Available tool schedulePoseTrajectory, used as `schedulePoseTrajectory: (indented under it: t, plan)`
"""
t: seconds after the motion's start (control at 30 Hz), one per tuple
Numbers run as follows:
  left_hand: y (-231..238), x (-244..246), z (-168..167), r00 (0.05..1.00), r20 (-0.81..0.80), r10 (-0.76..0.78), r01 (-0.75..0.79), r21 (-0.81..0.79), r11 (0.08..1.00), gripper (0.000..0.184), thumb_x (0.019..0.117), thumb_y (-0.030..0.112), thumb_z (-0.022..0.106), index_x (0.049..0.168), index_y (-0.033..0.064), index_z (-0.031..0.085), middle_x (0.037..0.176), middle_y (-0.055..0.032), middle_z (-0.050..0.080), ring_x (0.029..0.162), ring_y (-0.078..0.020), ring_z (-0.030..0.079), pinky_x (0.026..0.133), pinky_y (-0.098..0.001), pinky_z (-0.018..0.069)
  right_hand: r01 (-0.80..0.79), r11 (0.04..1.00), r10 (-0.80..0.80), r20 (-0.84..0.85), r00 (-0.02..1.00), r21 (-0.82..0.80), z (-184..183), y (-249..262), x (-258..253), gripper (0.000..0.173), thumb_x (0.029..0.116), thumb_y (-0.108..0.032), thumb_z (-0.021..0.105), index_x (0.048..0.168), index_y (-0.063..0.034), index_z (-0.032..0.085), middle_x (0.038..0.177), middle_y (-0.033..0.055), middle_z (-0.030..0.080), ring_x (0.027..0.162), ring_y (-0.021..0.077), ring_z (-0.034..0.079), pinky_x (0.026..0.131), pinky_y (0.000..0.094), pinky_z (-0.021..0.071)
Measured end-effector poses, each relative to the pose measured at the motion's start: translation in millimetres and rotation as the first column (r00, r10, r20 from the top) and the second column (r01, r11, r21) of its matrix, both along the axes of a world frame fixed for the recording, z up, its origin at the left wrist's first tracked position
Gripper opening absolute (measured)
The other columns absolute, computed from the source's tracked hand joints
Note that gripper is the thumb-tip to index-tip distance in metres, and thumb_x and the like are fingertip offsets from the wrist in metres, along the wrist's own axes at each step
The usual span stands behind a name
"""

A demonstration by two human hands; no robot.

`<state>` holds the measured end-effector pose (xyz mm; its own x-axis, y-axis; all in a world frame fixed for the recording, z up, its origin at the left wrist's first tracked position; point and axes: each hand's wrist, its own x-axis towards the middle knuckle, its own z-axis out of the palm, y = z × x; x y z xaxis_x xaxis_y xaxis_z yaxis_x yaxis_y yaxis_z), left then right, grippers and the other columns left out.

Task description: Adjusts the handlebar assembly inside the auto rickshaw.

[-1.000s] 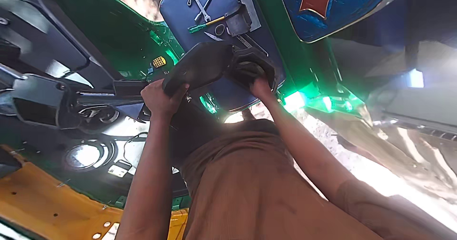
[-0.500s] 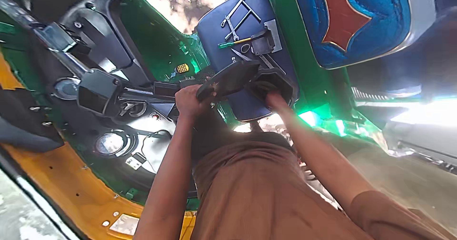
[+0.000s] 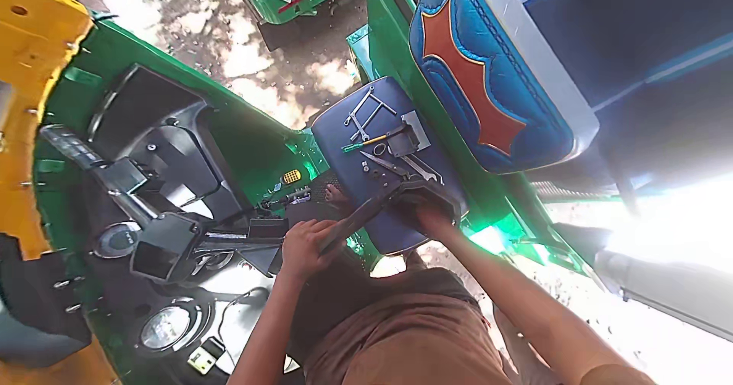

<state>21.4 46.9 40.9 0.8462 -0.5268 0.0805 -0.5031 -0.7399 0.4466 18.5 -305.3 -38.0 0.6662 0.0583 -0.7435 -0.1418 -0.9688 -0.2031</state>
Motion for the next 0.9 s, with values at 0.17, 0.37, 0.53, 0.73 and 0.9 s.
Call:
schedulePoseTrajectory:
  t: [0.17,0.37,0.53,0.73,0.9]
  plan:
    - [1.3,0.2,1.3,0.996,0.014,-0.084,0.083,0.036,0.996,0.053,0.0965,0.063,0.042,0.129,0.0319,0.071,0.114,0.0042,0.076,0.089,-0.0189,0.072,0.076,-0.0428,0.0554,-0.046,0.999,0.046,-0.037,0.998,0.012,2.0,1.4,6.5,0.036,0.1050,-0.013,0.048,0.132,0.0058,0.062,0.137,0.0286,0.060,0.131,0.0472,0.054,0.108,0.0647,0.0425]
    - [-2.4,-4.0,-6.4,0.994,-0.022,-0.107,0.106,-0.038,0.994,0.057,0.0903,0.068,0.051,0.135,0.0354,0.067,0.116,0.0098,0.076,0.105,-0.0108,0.070,0.092,-0.0392,0.0540,-0.127,0.990,0.122,-0.084,0.989,-0.065,19.5,6.8,12.2,0.029,0.1010,-0.011,0.054,0.123,0.0036,0.066,0.126,0.0283,0.064,0.119,0.0484,0.061,0.096,0.0670,0.0496]
    - [2.2,-1.0,-10.1,0.986,-0.053,-0.157,0.156,-0.027,0.987,0.066,0.0819,0.074,0.055,0.135,0.0372,0.066,0.115,0.0106,0.076,0.107,-0.0116,0.069,0.092,-0.0414,0.0535,-0.181,0.980,0.187,-0.062,0.980,0.085,97.5,6.9,16.4,0.024,0.0993,-0.021,0.056,0.111,-0.0031,0.067,0.108,0.0201,0.069,0.102,0.0391,0.069,0.084,0.0587,0.0547]
    - [4.1,-2.0,-14.4,0.983,-0.071,-0.170,0.170,-0.005,0.985,0.072,0.0781,0.078,0.054,0.139,0.0404,0.062,0.115,0.0108,0.076,0.106,-0.0139,0.069,0.089,-0.0435,0.0530,0.093,0.715,-0.377,0.270,0.886,0.693,148.9,-12.4,89.9,0.013,0.0961,-0.024,0.069,0.102,-0.0145,0.075,0.082,-0.0053,0.073,0.065,0.0034,0.066,0.058,0.0239,0.0571]
    - [4.7,-0.7,-14.7,0.980,-0.097,-0.171,0.171,-0.008,0.985,0.071,0.0790,0.077,0.054,0.139,0.0409,0.062,0.117,0.0104,0.075,0.107,-0.0155,0.069,0.089,-0.0451,0.0536,-0.198,0.828,0.116,0.186,0.976,0.525,48.4,9.1,211.2,0.013,0.0995,-0.017,0.068,0.104,-0.0070,0.073,0.088,0.0061,0.073,0.072,0.0166,0.070,0.071,0.0400,0.0612]
